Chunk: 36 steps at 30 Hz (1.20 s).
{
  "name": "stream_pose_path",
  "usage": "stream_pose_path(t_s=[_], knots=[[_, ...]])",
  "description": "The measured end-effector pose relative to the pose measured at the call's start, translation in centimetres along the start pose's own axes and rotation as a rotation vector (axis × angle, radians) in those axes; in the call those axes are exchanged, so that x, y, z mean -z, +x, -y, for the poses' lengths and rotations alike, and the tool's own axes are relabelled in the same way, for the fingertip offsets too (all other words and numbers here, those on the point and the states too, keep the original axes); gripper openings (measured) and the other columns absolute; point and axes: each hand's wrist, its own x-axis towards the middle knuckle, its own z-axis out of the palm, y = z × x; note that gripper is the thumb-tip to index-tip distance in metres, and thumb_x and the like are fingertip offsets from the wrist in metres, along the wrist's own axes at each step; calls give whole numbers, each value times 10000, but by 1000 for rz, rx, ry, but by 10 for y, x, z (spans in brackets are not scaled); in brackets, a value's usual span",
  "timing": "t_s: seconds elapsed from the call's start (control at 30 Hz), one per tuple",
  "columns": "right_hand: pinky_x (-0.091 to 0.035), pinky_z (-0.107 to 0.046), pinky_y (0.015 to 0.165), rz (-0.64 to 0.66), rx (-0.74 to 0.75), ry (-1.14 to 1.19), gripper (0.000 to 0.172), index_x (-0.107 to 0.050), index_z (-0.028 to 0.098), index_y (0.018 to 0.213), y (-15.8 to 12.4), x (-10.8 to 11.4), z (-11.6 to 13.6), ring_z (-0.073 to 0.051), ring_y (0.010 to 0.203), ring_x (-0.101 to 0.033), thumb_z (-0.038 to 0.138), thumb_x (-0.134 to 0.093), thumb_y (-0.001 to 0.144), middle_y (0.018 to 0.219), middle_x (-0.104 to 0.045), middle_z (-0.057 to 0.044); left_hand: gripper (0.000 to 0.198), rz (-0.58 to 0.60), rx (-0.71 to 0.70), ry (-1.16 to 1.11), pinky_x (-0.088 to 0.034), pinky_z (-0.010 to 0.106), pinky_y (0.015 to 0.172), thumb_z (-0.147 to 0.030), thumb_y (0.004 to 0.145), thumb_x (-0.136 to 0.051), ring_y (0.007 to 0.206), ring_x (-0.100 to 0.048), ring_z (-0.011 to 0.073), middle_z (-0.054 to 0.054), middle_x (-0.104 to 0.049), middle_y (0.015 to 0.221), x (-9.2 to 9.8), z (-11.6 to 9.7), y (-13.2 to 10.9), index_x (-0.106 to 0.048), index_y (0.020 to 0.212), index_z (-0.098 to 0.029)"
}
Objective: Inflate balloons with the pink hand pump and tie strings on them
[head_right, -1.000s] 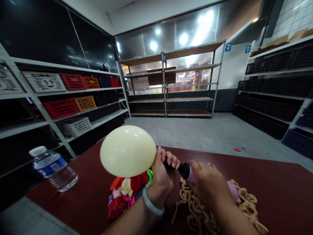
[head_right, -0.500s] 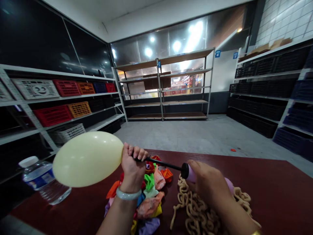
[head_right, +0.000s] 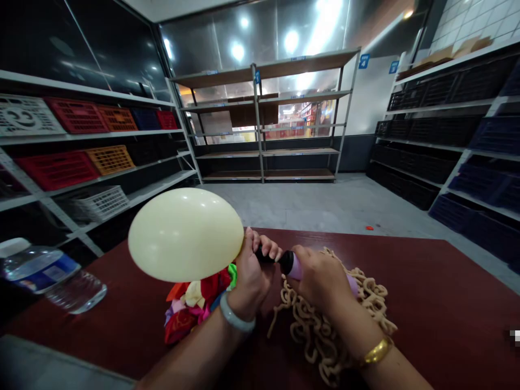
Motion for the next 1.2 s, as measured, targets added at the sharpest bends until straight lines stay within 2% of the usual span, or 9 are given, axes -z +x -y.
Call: stream_pose_path(t_s=[0.1,0.27,0.37,0.47,0.7,0.83,0.97,1.07,1.2], knots=[[-453,-349,676,-21,7,12,379,-585,206,1103,1,-2,-5,-255,825,-674,444,-578,809,965,-708,-71,437,24,-50,30,-334,276,496,-448,916,-553,438,-390,114,-46,-362,499,2,-19,8,-326,634,-202],[-484,-355,684,-57,26,18,416,-598,187,1136,1,-6,-16,-257,852,-688,426,-584,797,1009,-712,-100,480,-17,-165,17,-239,254,435,-466,917,-543,373,-307,101,-60,-296,447,10,-72,27,-269,621,-205],[-493,-362,670,-52,18,-7,437,-598,192,1151,-1,-11,-21,-258,830,-692,448,-578,797,1027,-716,-105,485,-45,-190,3,-212,251,427,-469,925,-525,363,-289,97,-61,-280,442,16,-88,34,-259,618,-204],[-489,-361,646,-43,-4,-25,423,-604,209,1130,-2,-16,-23,-262,813,-697,455,-583,787,1014,-724,-92,488,-45,-158,-9,-226,251,435,-484,905,-556,376,-291,94,-64,-280,458,19,-79,35,-270,624,-205],[-462,-347,602,-43,8,-63,370,-607,209,1087,-2,-10,-10,-256,766,-689,448,-563,808,952,-721,-83,450,40,-21,-2,-321,270,495,-494,895,-572,453,-381,109,-47,-361,520,14,-12,16,-342,644,-199],[-478,-362,656,-17,15,-51,340,-599,205,1082,-1,-4,-3,-257,812,-680,419,-565,820,960,-714,-82,457,74,11,23,-365,287,540,-517,869,-605,491,-417,114,-44,-392,546,13,5,6,-367,651,-195],[-493,-361,634,-48,27,-38,372,-601,213,1110,-1,-5,-8,-258,800,-693,451,-557,828,973,-720,-82,471,59,-11,30,-389,303,553,-530,866,-602,484,-432,120,-47,-382,533,9,-8,8,-353,641,-199],[-519,-379,632,-73,38,-20,431,-603,228,1152,-2,-12,-15,-274,819,-702,499,-561,820,1024,-724,-89,468,26,-90,34,-357,289,496,-513,869,-606,408,-353,102,-72,-296,496,8,-34,15,-328,648,-207],[-534,-361,600,-129,49,59,398,-640,274,1115,-7,-29,-25,-270,797,-712,473,-615,771,1015,-740,-78,491,3,-167,-16,-268,259,424,-530,876,-588,358,-277,90,-81,-229,475,13,-74,26,-286,653,-214]])
